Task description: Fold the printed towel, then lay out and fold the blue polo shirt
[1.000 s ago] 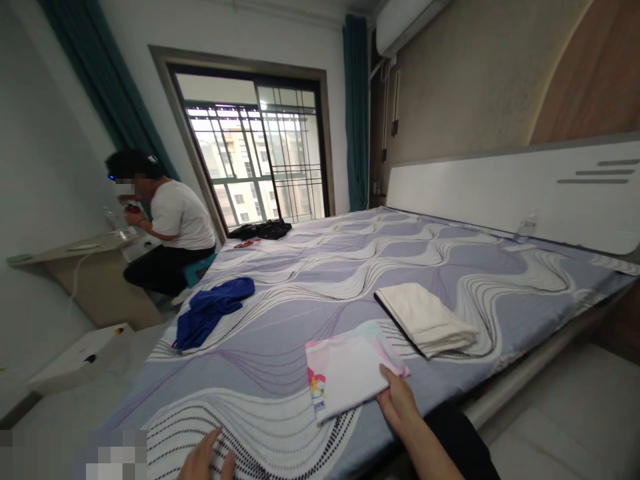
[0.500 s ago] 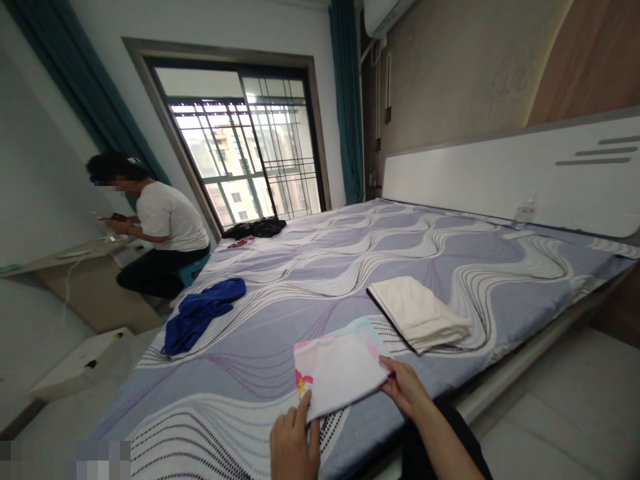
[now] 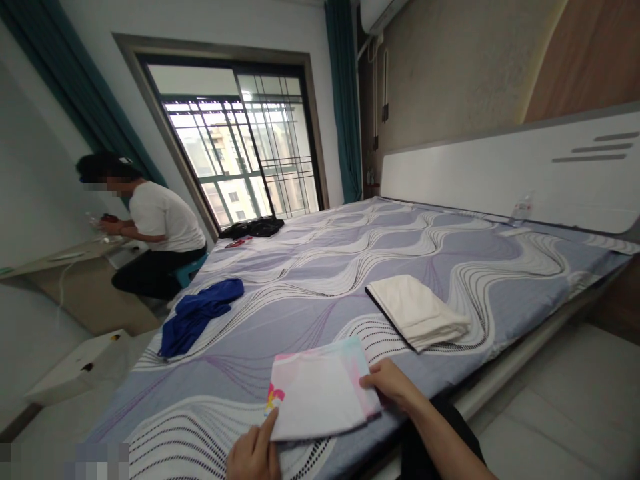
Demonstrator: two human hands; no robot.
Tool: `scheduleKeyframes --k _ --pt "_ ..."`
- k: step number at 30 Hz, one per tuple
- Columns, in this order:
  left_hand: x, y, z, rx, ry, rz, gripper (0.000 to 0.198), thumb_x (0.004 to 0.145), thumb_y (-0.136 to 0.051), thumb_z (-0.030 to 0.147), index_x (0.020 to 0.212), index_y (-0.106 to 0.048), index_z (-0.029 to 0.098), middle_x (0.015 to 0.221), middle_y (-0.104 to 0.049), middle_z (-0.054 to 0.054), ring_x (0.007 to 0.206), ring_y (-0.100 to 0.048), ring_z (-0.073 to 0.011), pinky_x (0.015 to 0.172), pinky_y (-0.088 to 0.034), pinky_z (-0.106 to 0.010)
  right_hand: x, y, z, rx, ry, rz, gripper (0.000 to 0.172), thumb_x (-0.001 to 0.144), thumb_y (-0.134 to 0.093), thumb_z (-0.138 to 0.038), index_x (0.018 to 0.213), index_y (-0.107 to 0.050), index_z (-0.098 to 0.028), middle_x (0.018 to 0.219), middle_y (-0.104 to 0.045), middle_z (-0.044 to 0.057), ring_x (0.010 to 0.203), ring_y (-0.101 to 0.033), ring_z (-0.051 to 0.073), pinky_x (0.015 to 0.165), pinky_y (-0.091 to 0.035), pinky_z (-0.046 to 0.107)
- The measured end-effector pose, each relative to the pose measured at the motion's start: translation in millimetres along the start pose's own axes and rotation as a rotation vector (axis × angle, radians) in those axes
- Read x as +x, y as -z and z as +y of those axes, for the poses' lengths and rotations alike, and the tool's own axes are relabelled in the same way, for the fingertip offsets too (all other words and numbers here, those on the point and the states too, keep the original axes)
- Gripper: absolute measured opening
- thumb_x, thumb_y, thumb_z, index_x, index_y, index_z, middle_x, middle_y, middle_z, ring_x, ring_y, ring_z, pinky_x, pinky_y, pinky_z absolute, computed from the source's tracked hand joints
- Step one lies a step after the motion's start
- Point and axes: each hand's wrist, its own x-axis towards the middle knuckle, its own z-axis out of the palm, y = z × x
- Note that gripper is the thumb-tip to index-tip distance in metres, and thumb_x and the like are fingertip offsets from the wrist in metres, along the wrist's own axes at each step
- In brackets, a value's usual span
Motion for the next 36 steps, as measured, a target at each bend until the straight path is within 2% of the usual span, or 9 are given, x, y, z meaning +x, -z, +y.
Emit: scheduleKeyframes --k 4,8,11,25,28,30,32,34,36 --pt "-19 20.7 -23 0.011 0.149 -0.164 0.042 0.088 -0.048 0.033 0.126 -0.059 0.019 0.075 -0.071 -0.003 0.07 -0.065 -0.0207 0.072 -0.049 -0.034 -1 -24 4 -0.165 0.057 -0.002 0.009 0.064 -0.068 -0.022 0.061 -0.065 -0.013 0.052 -0.061 0.0 0.049 -0.056 0.015 0.044 -0.036 0.022" --pt "-15 29.3 -9 0.036 0.31 -0.333 0.05 0.089 -0.042 0.039 0.132 -0.054 0.017 0.08 -0.071 -0.006 0.081 -0.065 -0.0248 0.081 -0.045 -0.039 7 -34 1 -0.31 0.134 0.092 0.022 0.063 -0.072 -0.025 0.08 -0.069 -0.013 0.083 -0.072 0.008 0.08 -0.064 0.021 0.063 -0.043 0.024" --pt "-10 30.9 -1 0.068 0.348 -0.392 0.051 0.09 -0.037 0.037 0.135 -0.051 0.016 0.084 -0.071 -0.009 0.086 -0.064 -0.0268 0.087 -0.042 -0.043 13 -31 -5 -0.404 0.178 0.153 0.025 0.062 -0.072 -0.026 0.083 -0.069 -0.012 0.089 -0.072 0.011 0.084 -0.063 0.023 0.067 -0.042 0.027" --pt "-20 28.2 -6 -0.026 0.295 -0.319 0.05 0.088 -0.042 0.036 0.132 -0.056 0.016 0.094 -0.073 -0.01 0.091 -0.063 -0.0271 0.089 -0.044 -0.046 -3 -14 2 -0.511 0.292 0.18 0.016 0.075 -0.061 -0.028 0.077 -0.07 -0.015 0.078 -0.072 0.007 0.076 -0.065 0.022 0.064 -0.041 0.027" --pt "-24 29.0 -15 -0.116 0.286 -0.286 0.053 0.082 -0.047 0.027 0.134 -0.053 0.017 0.098 -0.072 -0.009 0.09 -0.064 -0.0254 0.088 -0.048 -0.045 -7 -15 -1 -0.535 0.292 0.254 0.024 0.076 -0.06 -0.028 0.093 -0.071 -0.014 0.09 -0.072 0.011 0.088 -0.065 0.027 0.075 -0.045 0.033" --pt "-17 29.2 -13 -0.186 0.25 -0.229 0.056 0.078 -0.047 0.02 0.134 -0.051 0.017 0.103 -0.069 -0.009 0.095 -0.063 -0.0246 0.089 -0.05 -0.044 -13 -24 -4 -0.576 0.365 0.376 0.042 0.079 -0.055 -0.026 0.118 -0.064 -0.014 0.113 -0.067 0.015 0.108 -0.06 0.031 0.091 -0.044 0.038" --pt "1 26.4 1 -0.25 0.175 -0.142 0.054 0.081 -0.045 0.018 0.134 -0.05 0.017 0.117 -0.065 -0.012 0.11 -0.059 -0.0249 0.097 -0.048 -0.044 -22 -44 -6 -0.671 0.528 0.441 0.055 0.083 -0.048 -0.023 0.138 -0.049 -0.015 0.136 -0.055 0.015 0.128 -0.047 0.029 0.107 -0.034 0.04" --pt "26 18.1 24 -0.301 0.057 -0.102 0.05 0.088 -0.04 0.02 0.137 -0.048 0.017 0.137 -0.055 -0.013 0.129 -0.048 -0.0243 0.107 -0.042 -0.044 -28 -69 -6 -0.818 0.705 0.338 0.06 0.086 -0.045 -0.023 0.146 -0.04 -0.016 0.149 -0.042 0.011 0.14 -0.031 0.028 0.117 -0.021 0.042" --pt "51 3.9 45 -0.312 -0.075 -0.185 0.05 0.093 -0.033 0.021 0.142 -0.042 0.018 0.149 -0.045 -0.011 0.14 -0.035 -0.0228 0.113 -0.036 -0.044 -28 -92 -3 -0.959 0.763 0.156 0.061 0.089 -0.044 -0.025 0.149 -0.034 -0.02 0.155 -0.034 0.008 0.145 -0.02 0.029 0.119 -0.008 0.051"
